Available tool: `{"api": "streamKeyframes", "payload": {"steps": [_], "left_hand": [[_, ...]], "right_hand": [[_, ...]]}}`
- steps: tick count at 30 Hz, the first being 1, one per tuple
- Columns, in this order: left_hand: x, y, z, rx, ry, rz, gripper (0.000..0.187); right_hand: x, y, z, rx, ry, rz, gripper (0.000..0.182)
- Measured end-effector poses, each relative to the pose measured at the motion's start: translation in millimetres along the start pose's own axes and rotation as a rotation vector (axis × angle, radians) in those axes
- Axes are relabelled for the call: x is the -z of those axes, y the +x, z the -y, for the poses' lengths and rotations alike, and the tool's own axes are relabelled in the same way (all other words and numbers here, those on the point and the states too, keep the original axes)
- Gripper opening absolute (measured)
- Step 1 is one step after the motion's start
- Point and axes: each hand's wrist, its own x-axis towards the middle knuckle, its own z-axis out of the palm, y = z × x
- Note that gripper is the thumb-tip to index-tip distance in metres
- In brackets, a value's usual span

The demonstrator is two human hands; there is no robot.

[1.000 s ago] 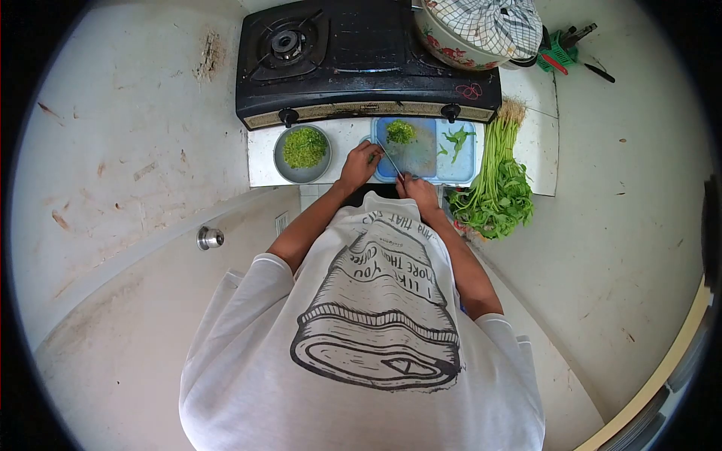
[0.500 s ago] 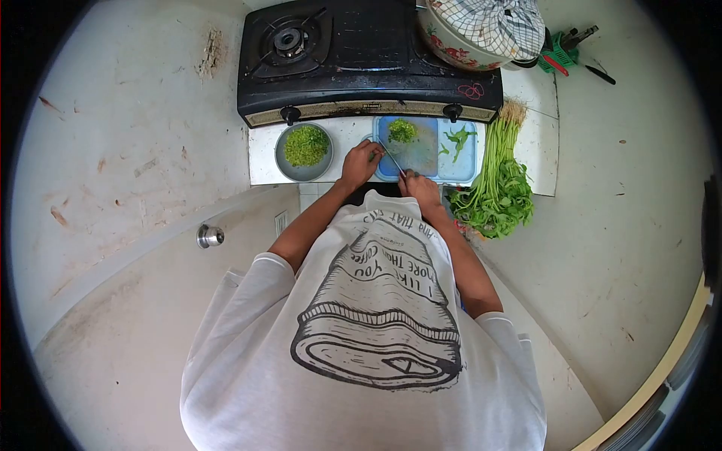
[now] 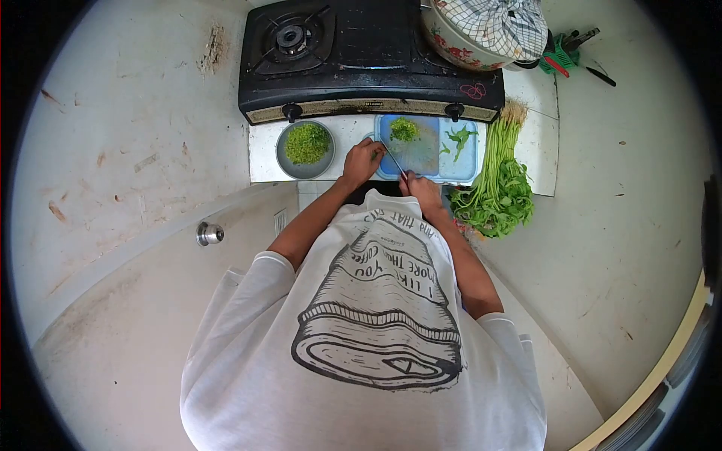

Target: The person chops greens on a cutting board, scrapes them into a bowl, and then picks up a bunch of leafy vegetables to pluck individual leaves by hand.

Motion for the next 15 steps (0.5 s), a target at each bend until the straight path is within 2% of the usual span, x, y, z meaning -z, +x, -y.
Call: {"api": "streamKeyframes", "payload": {"steps": [8,15], "left_hand": [[3.7,-0.7,-6.1,0.012,0.007,0.002,0.009],[-0.8,2.3,4.4,-0.072,0.024,-0.001,0.007]], "right_hand": [[0.5,11.4,8.1,-0.034,-0.006,0.034,0.046],[-12.5,8.6,-7.4,-0.049,-0.018,-0.004,0.046]]}}
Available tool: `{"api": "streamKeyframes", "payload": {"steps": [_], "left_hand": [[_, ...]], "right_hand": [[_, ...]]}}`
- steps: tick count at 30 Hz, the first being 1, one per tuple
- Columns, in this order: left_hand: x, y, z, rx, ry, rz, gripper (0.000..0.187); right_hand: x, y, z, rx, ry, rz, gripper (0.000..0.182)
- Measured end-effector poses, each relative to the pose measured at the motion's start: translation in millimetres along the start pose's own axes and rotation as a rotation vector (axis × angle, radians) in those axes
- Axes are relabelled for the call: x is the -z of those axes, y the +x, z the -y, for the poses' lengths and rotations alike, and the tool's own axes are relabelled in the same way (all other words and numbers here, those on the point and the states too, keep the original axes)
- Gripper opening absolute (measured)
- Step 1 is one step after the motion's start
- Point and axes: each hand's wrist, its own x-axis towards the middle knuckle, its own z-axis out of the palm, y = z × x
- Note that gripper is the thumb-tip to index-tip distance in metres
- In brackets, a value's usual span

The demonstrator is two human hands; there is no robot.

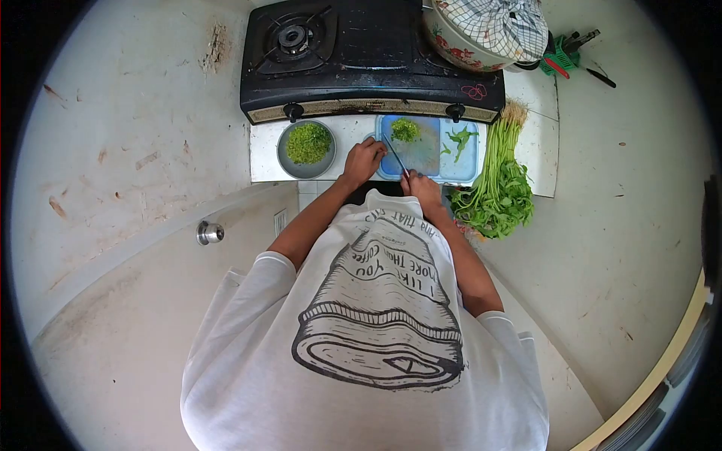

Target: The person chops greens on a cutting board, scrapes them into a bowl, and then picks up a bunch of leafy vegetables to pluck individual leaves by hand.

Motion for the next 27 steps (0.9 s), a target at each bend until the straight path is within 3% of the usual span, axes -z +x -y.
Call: {"api": "streamKeyframes", "payload": {"steps": [11,14,23,27], "left_hand": [[0.5,4.9,-2.9,0.008,-0.036,0.034,0.009],[2.7,4.5,-9.4,-0.164,0.19,0.035,0.008],[-10.4,3.4,-2.6,-0.013,0.07,0.084,0.004],[-10.2,4.4,-3.7,-0.051,0.077,0.076,0.004]], "right_hand": [[-0.5,-4.1,-3.2,0.011,0.076,-0.06,0.043],[1.9,-4.5,-1.8,0.012,0.072,-0.015,0.045],[-1.4,-5.6,-6.8,0.052,0.109,-0.057,0.04],[-5.2,-4.7,-9.9,0.067,0.073,-0.043,0.042]]}}
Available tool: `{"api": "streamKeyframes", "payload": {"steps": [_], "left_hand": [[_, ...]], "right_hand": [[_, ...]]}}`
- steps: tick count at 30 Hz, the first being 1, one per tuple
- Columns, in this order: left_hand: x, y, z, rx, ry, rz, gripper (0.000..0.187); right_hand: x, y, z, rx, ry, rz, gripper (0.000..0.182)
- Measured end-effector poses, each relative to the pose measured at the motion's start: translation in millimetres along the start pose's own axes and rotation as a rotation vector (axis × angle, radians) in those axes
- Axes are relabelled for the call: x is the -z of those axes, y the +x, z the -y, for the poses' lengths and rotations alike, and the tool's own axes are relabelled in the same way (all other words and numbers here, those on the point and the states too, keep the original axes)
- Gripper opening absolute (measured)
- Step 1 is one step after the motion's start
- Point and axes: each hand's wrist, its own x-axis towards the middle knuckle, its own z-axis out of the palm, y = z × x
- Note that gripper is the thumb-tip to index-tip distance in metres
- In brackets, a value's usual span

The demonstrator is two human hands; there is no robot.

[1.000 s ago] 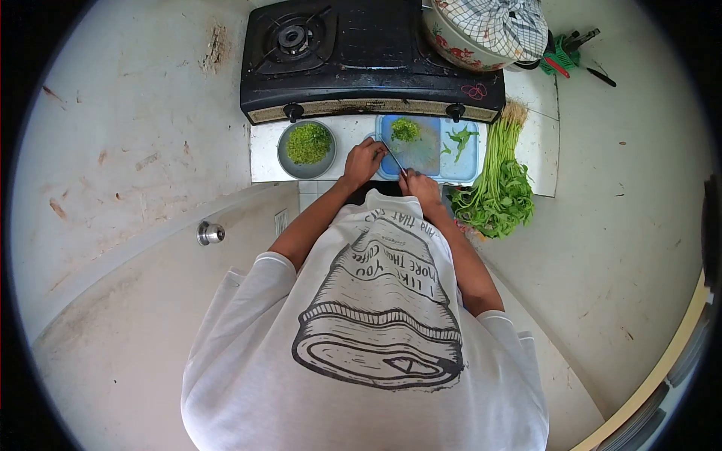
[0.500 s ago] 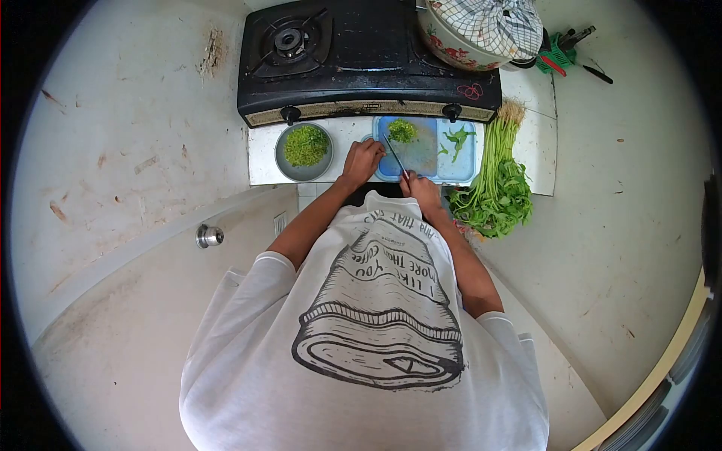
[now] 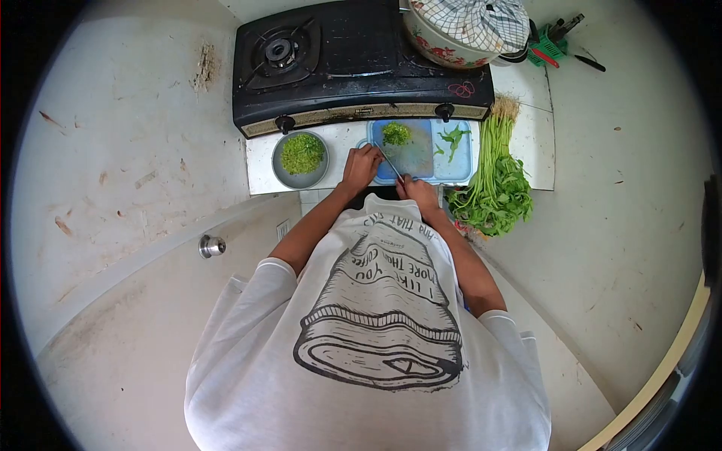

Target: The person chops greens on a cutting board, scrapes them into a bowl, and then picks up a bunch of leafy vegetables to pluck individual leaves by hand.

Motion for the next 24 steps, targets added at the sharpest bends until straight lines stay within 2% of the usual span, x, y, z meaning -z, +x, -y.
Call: {"api": "streamKeyframes", "payload": {"steps": [14,24], "left_hand": [[14.0,-9.1,-7.3,-0.069,-0.016,-0.026,0.01],[13.6,-3.6,-6.9,0.084,-0.169,-0.019,0.008]], "right_hand": [[-1.5,6.8,6.8,-0.018,-0.013,-0.048,0.045],[0.8,2.6,7.8,0.009,-0.009,-0.061,0.045]]}}
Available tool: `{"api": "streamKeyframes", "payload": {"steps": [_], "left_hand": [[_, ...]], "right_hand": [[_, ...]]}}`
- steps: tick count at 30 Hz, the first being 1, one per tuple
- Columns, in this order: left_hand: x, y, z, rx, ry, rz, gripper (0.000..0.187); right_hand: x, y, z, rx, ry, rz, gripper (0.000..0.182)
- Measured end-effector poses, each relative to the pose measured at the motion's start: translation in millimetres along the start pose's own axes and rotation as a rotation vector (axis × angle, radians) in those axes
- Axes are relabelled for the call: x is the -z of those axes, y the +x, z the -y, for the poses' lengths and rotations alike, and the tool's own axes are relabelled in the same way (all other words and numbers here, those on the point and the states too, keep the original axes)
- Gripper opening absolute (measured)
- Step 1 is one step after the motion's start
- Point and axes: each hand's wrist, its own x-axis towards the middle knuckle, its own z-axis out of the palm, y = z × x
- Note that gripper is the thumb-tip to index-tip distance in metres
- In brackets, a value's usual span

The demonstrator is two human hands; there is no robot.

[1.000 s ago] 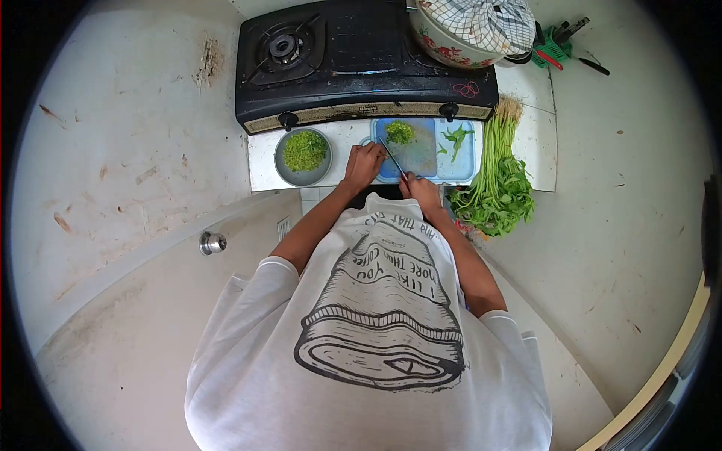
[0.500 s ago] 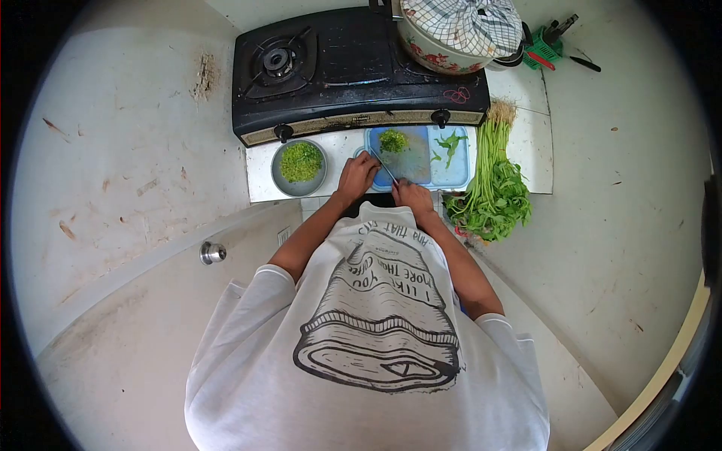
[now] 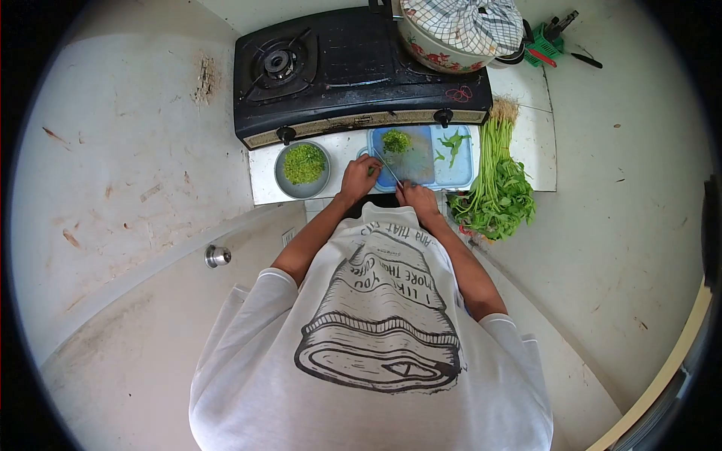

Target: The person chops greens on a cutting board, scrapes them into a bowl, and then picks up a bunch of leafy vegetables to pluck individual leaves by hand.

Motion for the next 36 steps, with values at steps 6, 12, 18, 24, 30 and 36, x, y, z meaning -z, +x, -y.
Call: {"api": "streamKeyframes", "payload": {"steps": [6,12,18,24,30,36], "left_hand": [[1.7,0.8,-1.0,0.011,-0.007,0.014,0.009],[0.7,0.8,0.4,0.006,-0.028,0.005,0.008],[3.0,1.7,-1.9,0.029,-0.033,0.011,0.007],[3.3,2.4,-2.3,0.049,-0.024,0.016,0.007],[4.8,2.5,0.4,0.029,0.01,0.031,0.008],[7.1,1.0,-3.8,0.035,0.016,0.041,0.007]], "right_hand": [[6.3,0.0,6.4,-0.019,-0.014,0.071,0.044],[-1.4,7.4,7.8,-0.052,0.003,0.045,0.042],[-4.4,4.9,3.3,-0.033,-0.02,0.019,0.042],[-0.7,-3.9,-2.2,-0.023,0.021,-0.017,0.037],[3.0,-2.3,5.0,0.006,0.001,0.025,0.038],[-1.1,4.8,10.5,-0.024,-0.006,0.023,0.04]]}}
